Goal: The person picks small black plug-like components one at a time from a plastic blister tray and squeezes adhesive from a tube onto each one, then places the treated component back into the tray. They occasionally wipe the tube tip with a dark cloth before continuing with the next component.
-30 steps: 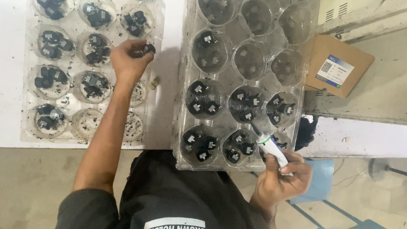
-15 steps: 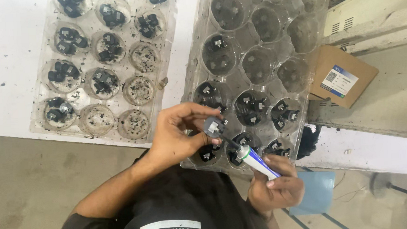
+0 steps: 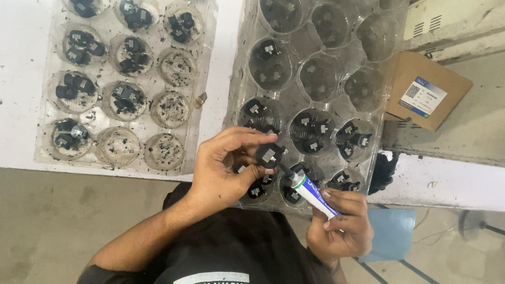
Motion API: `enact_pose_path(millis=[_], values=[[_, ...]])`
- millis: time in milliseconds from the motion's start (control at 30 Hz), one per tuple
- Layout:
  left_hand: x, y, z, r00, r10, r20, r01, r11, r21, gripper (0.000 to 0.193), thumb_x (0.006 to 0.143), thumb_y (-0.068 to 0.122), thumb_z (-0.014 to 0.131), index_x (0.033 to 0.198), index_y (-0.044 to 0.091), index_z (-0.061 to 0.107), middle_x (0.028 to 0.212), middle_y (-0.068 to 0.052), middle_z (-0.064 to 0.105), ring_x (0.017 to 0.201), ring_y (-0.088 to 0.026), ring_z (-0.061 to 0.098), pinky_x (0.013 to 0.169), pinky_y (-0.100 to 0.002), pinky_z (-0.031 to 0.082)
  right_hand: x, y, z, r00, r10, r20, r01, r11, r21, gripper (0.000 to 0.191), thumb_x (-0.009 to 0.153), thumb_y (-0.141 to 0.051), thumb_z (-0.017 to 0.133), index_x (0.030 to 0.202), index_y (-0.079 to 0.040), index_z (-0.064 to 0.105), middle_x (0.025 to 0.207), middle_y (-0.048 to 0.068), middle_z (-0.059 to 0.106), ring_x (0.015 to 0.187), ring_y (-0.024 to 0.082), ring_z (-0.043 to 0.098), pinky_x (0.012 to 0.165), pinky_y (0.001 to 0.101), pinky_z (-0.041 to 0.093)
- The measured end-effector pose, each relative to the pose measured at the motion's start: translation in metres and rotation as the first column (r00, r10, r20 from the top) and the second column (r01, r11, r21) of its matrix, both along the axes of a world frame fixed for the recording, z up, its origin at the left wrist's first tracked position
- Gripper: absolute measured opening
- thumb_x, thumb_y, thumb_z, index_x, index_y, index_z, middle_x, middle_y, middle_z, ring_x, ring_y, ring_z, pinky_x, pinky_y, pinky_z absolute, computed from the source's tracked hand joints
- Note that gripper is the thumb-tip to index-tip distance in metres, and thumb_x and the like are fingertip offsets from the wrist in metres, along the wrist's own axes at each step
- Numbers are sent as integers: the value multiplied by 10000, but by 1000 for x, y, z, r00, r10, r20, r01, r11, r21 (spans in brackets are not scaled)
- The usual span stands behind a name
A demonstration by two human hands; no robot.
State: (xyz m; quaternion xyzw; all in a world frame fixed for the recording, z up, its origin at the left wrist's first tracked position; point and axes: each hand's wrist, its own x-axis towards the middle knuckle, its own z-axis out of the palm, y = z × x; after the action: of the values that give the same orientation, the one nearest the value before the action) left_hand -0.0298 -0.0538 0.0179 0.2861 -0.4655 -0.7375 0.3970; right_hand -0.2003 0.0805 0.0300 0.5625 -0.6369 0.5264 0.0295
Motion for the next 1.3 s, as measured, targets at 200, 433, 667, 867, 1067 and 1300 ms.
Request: enact_pose_path(millis=[200, 433, 667, 867, 1067, 1300], values=[[-1, -1, 0, 998, -64, 1, 63, 996, 57, 526, 809, -256, 586, 1254, -2, 705, 1109, -32, 536, 865, -63, 546, 904, -318, 640, -7, -6, 6, 999, 44, -27, -44, 999, 9, 419, 761, 213, 714, 772, -69, 404, 852, 161, 653, 811, 285, 707, 632, 360, 631], [-4, -1, 0, 997, -75, 3, 74, 990, 120, 518, 814, -252, 612, 1260, -4, 697, 1040, -13, 505, 860, -60, 581, 914, -315, 634, -10, -6, 4, 998, 69, -8, -69, 998, -2, 421, 741, 221, 703, 765, -73, 402, 838, 166, 645, 793, 290, 699, 626, 364, 628], [-5, 0, 0, 998, -67, -4, 67, 991, 119, 524, 809, -253, 614, 1261, -2, 697, 1051, -9, 497, 860, -56, 563, 913, -315, 633, -13, -2, 1, 997, 74, -3, -74, 997, -14, 412, 719, 230, 680, 767, -71, 404, 839, 171, 641, 788, 288, 685, 639, 384, 633], [-5, 1, -2, 998, -63, -9, 64, 992, 109, 528, 815, -251, 611, 1273, 0, 691, 1048, -10, 493, 861, -54, 556, 919, -314, 631, -12, -2, 1, 999, 52, -11, -53, 998, -19, 412, 727, 237, 679, 773, -69, 406, 831, 174, 640, 783, 288, 680, 625, 381, 628], [-6, 2, -15, 997, -68, -41, 73, 986, 149, 501, 824, -220, 674, 1279, -10, 680, 1130, -35, 600, 922, -67, 643, 915, -269, 633, -11, -3, 3, 998, 64, -9, -64, 998, -10, 406, 725, 214, 692, 768, -71, 405, 816, 162, 631, 779, 279, 678, 634, 372, 634], [-11, 12, -29, 958, -114, -265, 190, 941, 280, 497, 909, -145, 742, 1386, -33, 652, 1156, -75, 715, 949, -86, 629, 864, -247, 556, -3, 0, -3, 994, 18, 110, -15, 1000, -26, 425, 856, 125, 776, 834, -72, 400, 958, 182, 656, 944, 293, 708, 733, 373, 645]])
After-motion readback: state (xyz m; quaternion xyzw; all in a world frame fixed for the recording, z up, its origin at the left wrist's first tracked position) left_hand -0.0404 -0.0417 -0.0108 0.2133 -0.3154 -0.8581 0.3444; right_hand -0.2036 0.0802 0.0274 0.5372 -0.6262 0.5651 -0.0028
